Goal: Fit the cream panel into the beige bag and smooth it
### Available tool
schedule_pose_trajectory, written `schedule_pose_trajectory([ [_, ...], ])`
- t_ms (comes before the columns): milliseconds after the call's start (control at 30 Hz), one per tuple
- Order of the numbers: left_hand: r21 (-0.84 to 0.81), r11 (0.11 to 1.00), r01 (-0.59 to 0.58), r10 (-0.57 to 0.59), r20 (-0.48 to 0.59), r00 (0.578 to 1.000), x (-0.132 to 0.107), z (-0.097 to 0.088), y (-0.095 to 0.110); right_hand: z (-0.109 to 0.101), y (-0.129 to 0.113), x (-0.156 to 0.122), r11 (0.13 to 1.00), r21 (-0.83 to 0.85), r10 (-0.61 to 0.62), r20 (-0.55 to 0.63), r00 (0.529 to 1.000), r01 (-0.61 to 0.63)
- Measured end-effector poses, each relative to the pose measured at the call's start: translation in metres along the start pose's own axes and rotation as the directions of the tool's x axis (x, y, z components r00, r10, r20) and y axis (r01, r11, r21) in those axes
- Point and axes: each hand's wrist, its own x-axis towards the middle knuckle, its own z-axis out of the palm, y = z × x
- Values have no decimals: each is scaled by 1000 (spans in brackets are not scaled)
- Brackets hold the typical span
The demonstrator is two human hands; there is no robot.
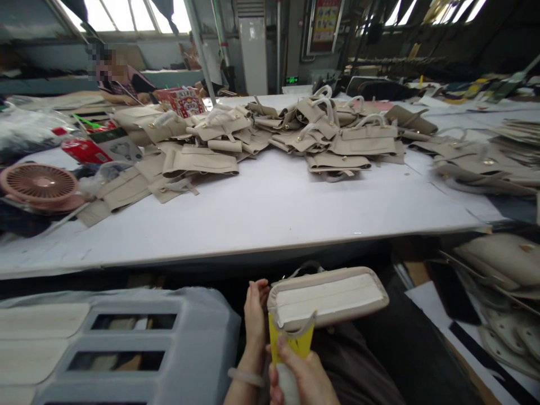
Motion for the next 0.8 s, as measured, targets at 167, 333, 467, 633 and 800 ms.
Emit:
schedule_pose_trajectory([
  [167,174,981,-81,29,283,959,0,10,12,-4,2,1,997,-78,36,90,995,-29],
  [333,416,864,-284,142,342,929,-8,13,23,-6,-9,-4,998,-56,24,85,996,-19],
  [467,528,757,-385,204,368,907,-10,20,33,-9,-23,-7,994,-101,57,119,991,-45],
  [633,630,676,-381,220,321,921,-6,26,34,-16,-27,4,983,-172,86,137,987,-62],
  [800,757,490,-432,265,343,901,-6,22,35,-20,-42,-1,985,-167,18,285,958,31],
])
